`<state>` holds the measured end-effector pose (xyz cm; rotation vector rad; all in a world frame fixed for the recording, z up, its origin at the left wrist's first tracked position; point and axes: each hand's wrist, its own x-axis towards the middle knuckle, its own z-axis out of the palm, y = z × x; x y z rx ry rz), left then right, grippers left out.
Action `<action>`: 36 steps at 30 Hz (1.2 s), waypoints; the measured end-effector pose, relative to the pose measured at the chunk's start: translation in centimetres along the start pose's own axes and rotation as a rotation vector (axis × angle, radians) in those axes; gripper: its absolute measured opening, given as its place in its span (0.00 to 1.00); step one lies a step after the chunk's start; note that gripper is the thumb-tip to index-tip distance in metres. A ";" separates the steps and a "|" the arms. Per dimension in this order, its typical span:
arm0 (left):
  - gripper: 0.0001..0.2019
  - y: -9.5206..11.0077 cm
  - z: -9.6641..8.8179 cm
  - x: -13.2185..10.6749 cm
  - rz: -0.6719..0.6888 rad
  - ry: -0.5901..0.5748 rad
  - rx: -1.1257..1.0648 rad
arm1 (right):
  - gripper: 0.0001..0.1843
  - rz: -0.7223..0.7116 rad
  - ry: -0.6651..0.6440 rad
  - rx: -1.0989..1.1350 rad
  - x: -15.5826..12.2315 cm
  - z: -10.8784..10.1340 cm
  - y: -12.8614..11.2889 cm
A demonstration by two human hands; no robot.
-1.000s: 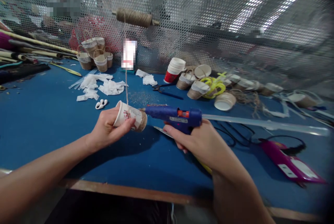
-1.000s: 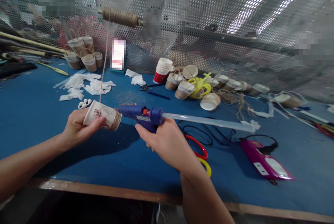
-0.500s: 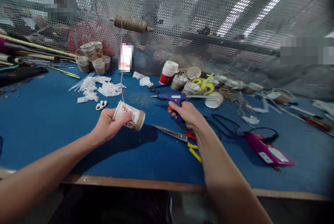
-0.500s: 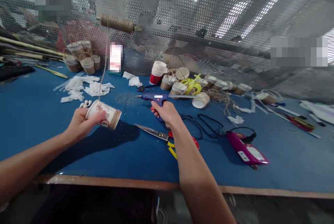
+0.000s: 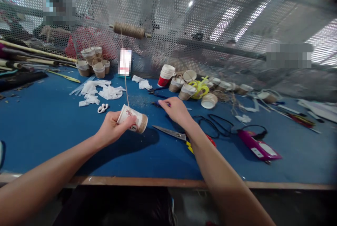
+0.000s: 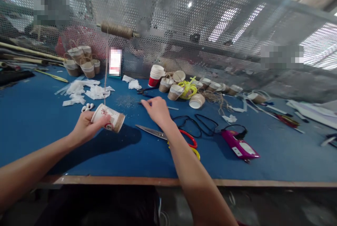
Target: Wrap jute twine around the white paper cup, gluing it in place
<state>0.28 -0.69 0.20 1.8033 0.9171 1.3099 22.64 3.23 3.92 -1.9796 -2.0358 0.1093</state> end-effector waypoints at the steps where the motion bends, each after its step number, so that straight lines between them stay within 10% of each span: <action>1: 0.15 0.1 0.0 0.0 0.001 -0.013 0.002 | 0.21 -0.050 -0.031 0.050 -0.2 -0.4 -1.3; 5: 0.14 0.1 0.1 -0.1 0.019 -0.055 0.001 | 0.22 -0.382 -0.317 0.657 -0.6 -1.4 -6.5; 9: 0.15 0.0 0.1 0.0 -0.006 -0.060 0.002 | 0.10 -0.391 -0.321 0.848 -0.6 -1.4 -8.8; 19: 0.14 0.1 0.1 0.4 -0.337 -0.125 -0.322 | 0.05 -0.286 -0.192 1.058 -4.8 -3.2 -6.0; 26: 0.11 0.9 0.1 0.3 -0.399 -0.140 -0.392 | 0.03 -0.299 -0.398 1.020 -7.3 -3.5 -5.4; 36: 0.06 1.7 0.2 -0.4 -0.319 -0.252 -0.253 | 0.05 -0.192 0.020 1.078 -4.9 -1.4 -4.7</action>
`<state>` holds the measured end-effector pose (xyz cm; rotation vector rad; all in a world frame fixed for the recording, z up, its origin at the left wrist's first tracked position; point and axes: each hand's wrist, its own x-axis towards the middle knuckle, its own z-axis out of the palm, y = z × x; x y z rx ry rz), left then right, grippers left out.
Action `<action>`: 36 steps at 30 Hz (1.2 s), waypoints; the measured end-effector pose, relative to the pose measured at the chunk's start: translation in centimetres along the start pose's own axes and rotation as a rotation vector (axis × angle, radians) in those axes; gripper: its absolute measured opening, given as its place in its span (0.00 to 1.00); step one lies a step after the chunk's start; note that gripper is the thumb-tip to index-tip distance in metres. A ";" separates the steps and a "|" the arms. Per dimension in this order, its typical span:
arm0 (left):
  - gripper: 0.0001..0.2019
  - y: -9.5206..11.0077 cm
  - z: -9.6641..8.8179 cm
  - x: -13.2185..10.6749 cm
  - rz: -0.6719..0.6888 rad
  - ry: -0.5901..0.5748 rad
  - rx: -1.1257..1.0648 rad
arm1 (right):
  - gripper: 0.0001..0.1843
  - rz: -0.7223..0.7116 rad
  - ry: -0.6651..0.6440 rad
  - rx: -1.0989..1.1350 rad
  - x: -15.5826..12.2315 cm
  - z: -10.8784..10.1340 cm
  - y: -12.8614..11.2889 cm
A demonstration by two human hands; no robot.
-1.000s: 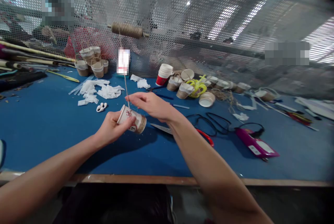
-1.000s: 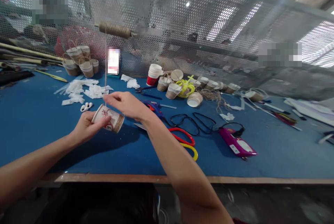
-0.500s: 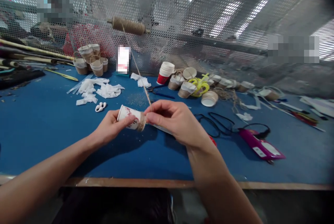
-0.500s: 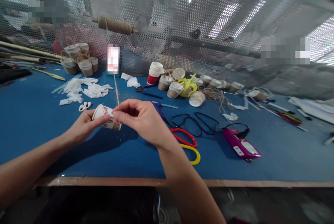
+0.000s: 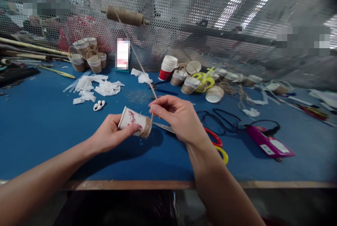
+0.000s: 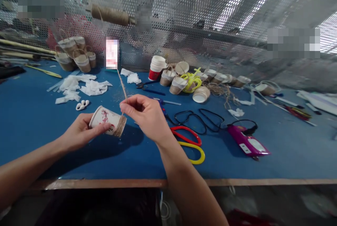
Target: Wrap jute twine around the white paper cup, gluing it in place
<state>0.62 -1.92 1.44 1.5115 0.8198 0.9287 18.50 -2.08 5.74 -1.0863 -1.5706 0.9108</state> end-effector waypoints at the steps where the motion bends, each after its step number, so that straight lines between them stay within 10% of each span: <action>1: 0.06 0.0 0.0 -0.1 -0.002 -0.010 0.009 | 0.05 0.000 0.014 0.003 0.1 0.0 0.2; 36: 0.12 0.6 -0.2 -0.9 0.226 0.012 0.200 | 0.07 0.090 -0.028 -0.014 0.2 0.5 1.6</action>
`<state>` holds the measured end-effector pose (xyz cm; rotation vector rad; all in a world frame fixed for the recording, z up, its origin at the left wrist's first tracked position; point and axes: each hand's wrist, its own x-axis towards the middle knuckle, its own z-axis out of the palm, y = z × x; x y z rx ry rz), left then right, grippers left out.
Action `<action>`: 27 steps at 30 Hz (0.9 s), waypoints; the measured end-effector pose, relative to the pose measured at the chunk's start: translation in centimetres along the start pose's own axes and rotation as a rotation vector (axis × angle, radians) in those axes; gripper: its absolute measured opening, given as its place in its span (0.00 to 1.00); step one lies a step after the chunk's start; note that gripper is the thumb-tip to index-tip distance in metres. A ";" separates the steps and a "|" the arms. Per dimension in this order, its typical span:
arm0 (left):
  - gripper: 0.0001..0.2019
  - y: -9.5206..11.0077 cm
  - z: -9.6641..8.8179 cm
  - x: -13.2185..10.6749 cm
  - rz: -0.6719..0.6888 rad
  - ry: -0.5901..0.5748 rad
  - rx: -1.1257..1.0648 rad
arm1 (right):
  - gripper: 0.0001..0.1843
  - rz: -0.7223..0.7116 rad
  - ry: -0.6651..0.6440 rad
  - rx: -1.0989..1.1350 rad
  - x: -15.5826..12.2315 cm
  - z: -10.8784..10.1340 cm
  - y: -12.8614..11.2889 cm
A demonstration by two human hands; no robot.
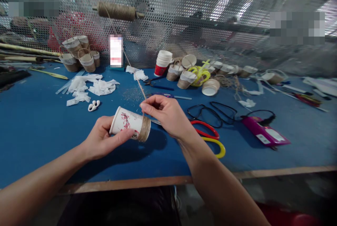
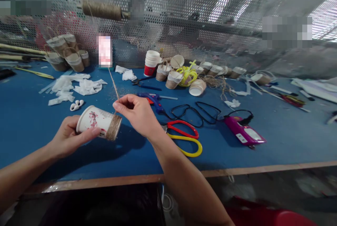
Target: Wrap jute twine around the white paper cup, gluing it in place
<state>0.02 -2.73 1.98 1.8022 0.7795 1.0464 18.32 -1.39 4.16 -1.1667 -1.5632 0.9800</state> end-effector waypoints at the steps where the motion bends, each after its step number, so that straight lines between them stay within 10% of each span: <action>1: 0.12 0.0 0.0 0.0 0.021 0.004 0.016 | 0.07 0.002 -0.003 0.002 0.0 0.0 0.0; 27: 0.11 -0.2 -0.1 0.0 0.142 0.063 0.109 | 0.11 0.100 -0.047 0.017 0.2 0.2 0.1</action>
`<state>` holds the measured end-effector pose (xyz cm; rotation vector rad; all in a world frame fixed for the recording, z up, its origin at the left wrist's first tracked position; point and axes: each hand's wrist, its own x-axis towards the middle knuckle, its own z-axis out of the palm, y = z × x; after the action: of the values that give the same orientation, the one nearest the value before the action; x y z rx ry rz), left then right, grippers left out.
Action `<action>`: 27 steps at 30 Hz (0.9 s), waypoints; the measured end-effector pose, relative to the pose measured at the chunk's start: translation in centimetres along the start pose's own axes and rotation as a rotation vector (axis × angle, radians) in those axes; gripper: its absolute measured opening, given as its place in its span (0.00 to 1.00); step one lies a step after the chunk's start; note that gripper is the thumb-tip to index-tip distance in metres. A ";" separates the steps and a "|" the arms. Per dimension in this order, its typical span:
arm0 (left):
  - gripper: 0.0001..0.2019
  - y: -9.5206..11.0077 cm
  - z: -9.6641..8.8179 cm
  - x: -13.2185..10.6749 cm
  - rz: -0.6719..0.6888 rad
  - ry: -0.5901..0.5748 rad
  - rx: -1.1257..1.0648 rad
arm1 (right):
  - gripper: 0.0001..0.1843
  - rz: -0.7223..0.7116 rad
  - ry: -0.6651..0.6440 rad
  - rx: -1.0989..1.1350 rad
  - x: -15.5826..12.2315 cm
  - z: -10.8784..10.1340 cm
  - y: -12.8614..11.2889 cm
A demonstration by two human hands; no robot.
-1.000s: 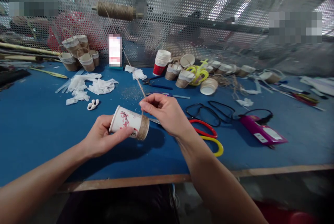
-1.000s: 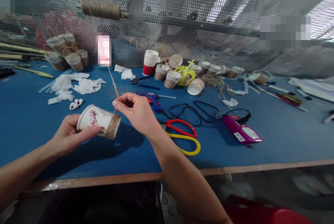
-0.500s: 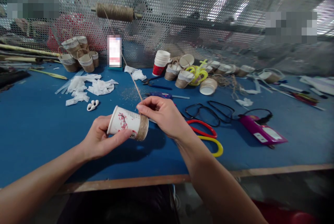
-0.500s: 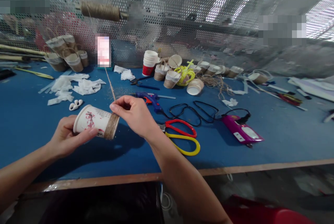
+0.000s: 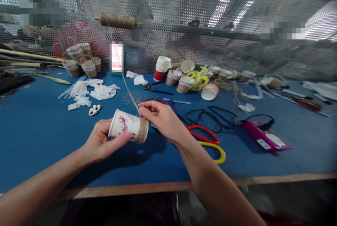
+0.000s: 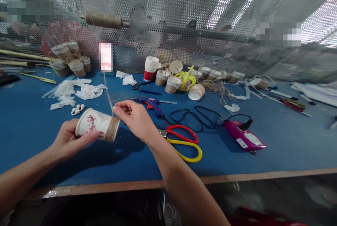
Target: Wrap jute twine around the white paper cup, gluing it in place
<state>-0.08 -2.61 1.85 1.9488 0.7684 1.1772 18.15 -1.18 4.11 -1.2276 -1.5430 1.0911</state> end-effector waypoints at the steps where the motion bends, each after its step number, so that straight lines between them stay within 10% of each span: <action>1: 0.10 -0.1 0.0 0.0 -0.009 0.019 0.010 | 0.12 0.022 0.004 0.014 0.0 -0.1 -0.1; 12: 0.04 -1.1 -0.6 0.6 0.071 0.076 0.145 | 0.17 0.142 -0.281 0.173 -0.2 -0.6 0.0; 21: 0.12 -0.5 -1.4 2.0 -0.683 0.047 -0.637 | 0.20 -0.046 -0.260 -0.007 -0.1 -0.3 0.3; 27: 0.10 -1.0 -0.9 1.8 -0.609 0.076 -0.606 | 0.19 -0.047 -0.258 -0.020 0.1 -0.2 0.4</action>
<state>-0.28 -0.34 2.18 1.0720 0.8402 0.9540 18.45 -1.04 3.76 -1.0902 -1.7712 1.2434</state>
